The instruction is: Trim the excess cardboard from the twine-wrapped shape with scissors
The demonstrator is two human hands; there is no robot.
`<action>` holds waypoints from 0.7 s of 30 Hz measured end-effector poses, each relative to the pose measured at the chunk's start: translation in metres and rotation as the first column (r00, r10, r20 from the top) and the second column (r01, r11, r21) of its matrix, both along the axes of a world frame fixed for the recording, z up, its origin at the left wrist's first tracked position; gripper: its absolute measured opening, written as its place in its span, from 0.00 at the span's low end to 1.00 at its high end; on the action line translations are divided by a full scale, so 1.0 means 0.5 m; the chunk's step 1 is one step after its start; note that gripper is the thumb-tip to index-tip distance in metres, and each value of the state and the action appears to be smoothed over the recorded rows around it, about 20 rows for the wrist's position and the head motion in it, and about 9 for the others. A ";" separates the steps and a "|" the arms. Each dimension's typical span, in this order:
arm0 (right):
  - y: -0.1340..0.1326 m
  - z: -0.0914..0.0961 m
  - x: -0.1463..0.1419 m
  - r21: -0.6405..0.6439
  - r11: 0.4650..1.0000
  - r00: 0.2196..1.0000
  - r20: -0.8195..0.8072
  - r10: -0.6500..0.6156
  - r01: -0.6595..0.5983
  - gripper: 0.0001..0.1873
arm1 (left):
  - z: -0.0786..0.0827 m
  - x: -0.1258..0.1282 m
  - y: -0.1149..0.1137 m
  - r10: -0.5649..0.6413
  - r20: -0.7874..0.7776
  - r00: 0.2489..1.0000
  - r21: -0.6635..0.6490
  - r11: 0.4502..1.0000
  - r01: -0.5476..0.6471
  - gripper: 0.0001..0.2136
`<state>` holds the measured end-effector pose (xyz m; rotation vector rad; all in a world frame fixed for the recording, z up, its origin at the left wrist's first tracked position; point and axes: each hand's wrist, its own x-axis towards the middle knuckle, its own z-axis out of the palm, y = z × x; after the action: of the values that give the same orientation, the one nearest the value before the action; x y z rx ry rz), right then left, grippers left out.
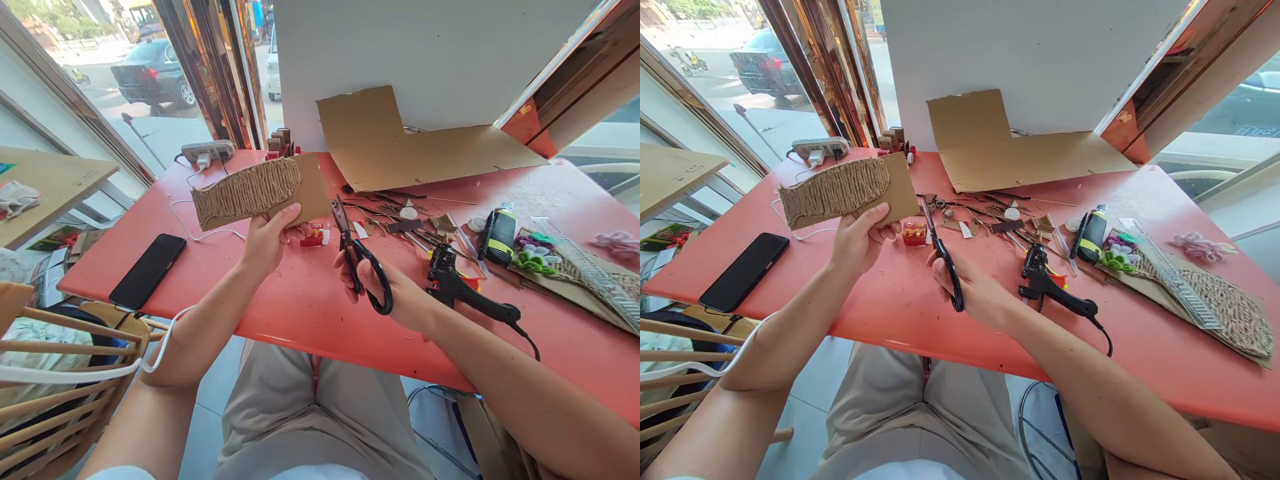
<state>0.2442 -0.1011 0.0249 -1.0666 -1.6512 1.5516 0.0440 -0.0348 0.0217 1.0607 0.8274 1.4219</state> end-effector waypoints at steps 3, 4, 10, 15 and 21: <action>-0.008 -0.006 -0.010 -0.020 1.000 1.000 0.019 0.018 -0.018 0.49 | -0.012 0.008 -0.002 0.048 -0.001 0.999 0.016 0.999 -0.048 0.19; -0.010 -0.007 -0.013 -0.011 0.999 0.999 0.021 0.031 -0.030 0.48 | -0.017 0.013 -0.003 0.051 -0.001 0.999 0.030 0.998 -0.051 0.19; -0.013 -0.007 -0.018 0.057 0.996 0.994 0.088 0.058 -0.063 0.37 | -0.039 0.026 -0.010 0.027 -0.041 0.999 0.054 0.998 -0.025 0.18; -0.013 -0.002 -0.020 0.057 0.997 0.992 0.117 0.044 -0.051 0.41 | -0.039 0.021 -0.011 -0.040 -0.056 0.998 0.033 0.999 0.042 0.18; -0.015 -0.010 -0.025 0.117 0.993 0.990 0.138 -0.029 0.013 0.42 | -0.039 0.024 -0.014 -0.068 -0.053 0.996 0.035 0.997 0.070 0.19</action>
<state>0.2317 -0.1085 0.0197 -1.1491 -1.7938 1.3768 0.0559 -0.0419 0.0020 1.1480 0.7973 1.3612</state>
